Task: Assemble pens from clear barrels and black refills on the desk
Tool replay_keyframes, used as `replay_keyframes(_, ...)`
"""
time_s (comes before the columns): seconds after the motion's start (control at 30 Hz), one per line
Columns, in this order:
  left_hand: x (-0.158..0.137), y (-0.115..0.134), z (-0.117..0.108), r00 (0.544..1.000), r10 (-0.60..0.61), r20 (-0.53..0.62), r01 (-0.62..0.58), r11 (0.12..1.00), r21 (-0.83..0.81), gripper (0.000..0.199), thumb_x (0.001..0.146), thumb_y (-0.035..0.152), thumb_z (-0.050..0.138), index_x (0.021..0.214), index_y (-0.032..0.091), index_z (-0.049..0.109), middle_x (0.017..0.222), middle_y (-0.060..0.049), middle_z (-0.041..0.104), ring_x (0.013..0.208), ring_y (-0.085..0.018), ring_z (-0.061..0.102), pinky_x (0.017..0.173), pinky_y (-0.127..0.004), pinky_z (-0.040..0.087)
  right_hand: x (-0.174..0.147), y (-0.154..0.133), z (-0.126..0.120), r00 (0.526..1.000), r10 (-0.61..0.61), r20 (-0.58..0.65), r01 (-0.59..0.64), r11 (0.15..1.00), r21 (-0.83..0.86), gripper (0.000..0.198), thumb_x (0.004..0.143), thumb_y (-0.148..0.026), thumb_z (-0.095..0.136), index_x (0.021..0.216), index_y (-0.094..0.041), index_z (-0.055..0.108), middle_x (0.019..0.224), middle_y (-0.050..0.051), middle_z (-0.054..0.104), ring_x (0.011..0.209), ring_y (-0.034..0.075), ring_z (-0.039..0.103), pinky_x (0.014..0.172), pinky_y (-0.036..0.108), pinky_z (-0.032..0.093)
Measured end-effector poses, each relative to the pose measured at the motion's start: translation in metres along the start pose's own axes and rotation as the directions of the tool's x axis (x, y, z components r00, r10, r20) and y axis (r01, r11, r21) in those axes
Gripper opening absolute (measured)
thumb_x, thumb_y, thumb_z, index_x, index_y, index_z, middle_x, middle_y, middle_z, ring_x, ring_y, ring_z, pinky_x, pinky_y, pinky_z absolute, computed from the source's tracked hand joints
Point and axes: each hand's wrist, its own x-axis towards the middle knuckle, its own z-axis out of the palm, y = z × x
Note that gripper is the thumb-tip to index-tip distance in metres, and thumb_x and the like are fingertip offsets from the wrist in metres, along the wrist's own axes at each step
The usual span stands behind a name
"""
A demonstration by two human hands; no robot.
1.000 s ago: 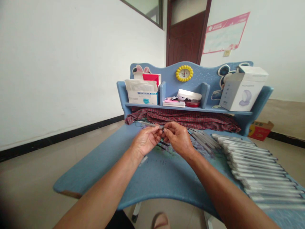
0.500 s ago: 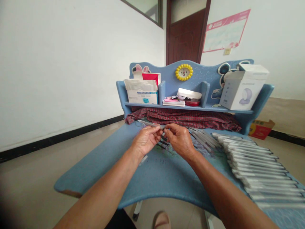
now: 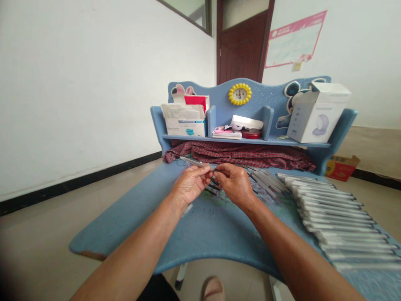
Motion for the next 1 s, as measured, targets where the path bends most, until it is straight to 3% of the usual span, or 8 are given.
replay_keyframes(0.63,0.000,-0.001,0.001,0.999,-0.004,0.032,0.005,0.999,-0.038,0.006,0.066,0.004,0.065,0.065,0.009,0.061,0.056,-0.002,0.061,0.050,-0.008,0.057,0.047,-0.016,0.044,-0.004,-0.004,0.002,0.999,-0.024,-0.047,0.026,0.999,0.041,0.024,0.070,-0.039,0.066,0.073,-0.016,0.059,0.053,-0.002,0.059,0.045,0.010,0.054,0.044,0.022,0.045)
replay_keyframes(1.0,-0.001,-0.002,0.000,0.995,0.040,0.095,-0.042,0.999,0.018,0.008,0.063,0.007,0.069,0.068,0.009,0.063,0.059,-0.002,0.063,0.054,-0.009,0.058,0.052,-0.018,0.045,-0.007,-0.010,-0.002,0.995,0.080,0.065,-0.085,0.993,0.077,0.033,0.075,-0.047,0.059,0.068,-0.014,0.058,0.053,0.002,0.063,0.039,0.010,0.054,0.040,0.022,0.043)
